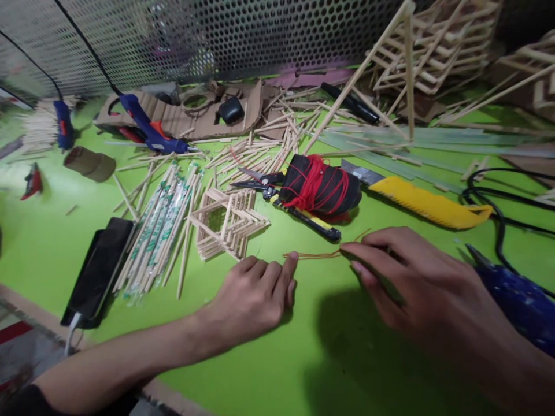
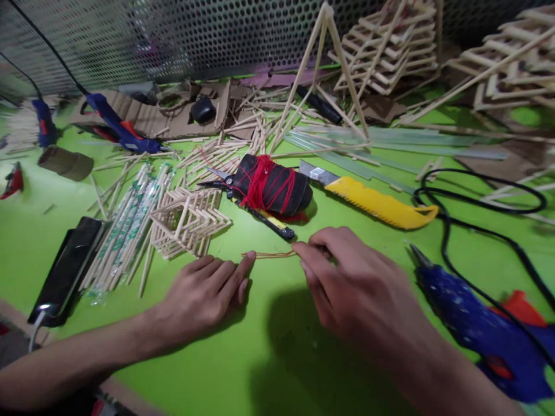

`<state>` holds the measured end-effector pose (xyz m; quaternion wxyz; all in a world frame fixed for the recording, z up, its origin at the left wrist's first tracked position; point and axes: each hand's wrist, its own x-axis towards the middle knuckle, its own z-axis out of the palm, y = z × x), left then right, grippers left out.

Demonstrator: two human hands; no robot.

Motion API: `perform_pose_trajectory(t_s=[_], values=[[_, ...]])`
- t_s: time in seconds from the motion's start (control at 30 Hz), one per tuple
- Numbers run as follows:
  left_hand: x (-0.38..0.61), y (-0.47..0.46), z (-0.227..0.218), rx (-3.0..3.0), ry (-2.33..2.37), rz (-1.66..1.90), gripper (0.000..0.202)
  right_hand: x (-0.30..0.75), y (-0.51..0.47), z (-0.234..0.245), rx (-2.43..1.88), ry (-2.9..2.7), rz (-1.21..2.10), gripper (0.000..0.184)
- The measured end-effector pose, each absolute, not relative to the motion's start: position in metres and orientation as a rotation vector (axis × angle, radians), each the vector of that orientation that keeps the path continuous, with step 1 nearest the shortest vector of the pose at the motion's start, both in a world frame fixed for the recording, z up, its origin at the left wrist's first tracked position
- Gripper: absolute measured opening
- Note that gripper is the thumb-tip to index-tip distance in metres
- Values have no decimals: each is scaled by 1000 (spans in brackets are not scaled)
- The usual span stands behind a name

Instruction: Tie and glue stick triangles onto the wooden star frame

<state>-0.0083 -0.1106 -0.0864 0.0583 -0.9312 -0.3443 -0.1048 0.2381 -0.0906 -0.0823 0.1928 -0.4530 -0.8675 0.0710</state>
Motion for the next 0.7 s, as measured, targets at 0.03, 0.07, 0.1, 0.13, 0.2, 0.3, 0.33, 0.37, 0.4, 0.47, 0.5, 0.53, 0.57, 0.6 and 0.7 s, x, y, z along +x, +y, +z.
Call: perform_pose_trajectory(t_s=[0.03, 0.07, 0.1, 0.13, 0.2, 0.3, 0.33, 0.37, 0.4, 0.47, 0.5, 0.53, 0.57, 0.6, 0.7], values=[[-8, -111, -87, -2821, -1045, -313, 34, 237, -91, -83, -1262, -2459, 196, 21], [-9, -111, -87, -2819, -1047, -313, 35, 237, -90, -85, -1257, -2480, 183, 21], [-9, -111, -88, -2816, -1047, -316, 35, 237, -90, -86, -1255, -2498, 171, 21], [-9, -111, -88, -2815, -1047, -314, 35, 237, -89, -87, -1254, -2517, 157, 21], [-10, -111, -88, -2812, -1043, -314, 36, 237, -86, -88, -1225, -2555, 97, 20], [-10, -112, -88, -2806, -1042, -305, 37, 237, -80, -88, -1178, -2606, -29, 19], [-9, -112, -88, -2801, -1044, -303, 37, 236, -78, -88, -1170, -2616, -48, 18], [-9, -112, -89, -2797, -1047, -302, 37, 236, -76, -87, -1164, -2619, -46, 17], [-9, -112, -89, -2794, -1050, -302, 37, 236, -75, -85, -1158, -2617, -36, 18], [-10, -113, -89, -2788, -1052, -320, 36, 236, -74, -82, -1146, -2608, -5, 22], [-10, -113, -88, -2789, -1049, -332, 35, 237, -74, -81, -1143, -2612, 15, 24], [-10, -112, -88, -2790, -1046, -341, 35, 238, -74, -79, -1142, -2620, 33, 24], [-11, -112, -87, -2791, -1041, -348, 34, 239, -74, -79, -1146, -2630, 45, 24], [-11, -111, -86, -2792, -1038, -355, 34, 240, -75, -78, -1156, -2639, 56, 22], [-12, -110, -84, -2793, -1038, -363, 33, 243, -75, -79, -1150, -2659, 60, 17]])
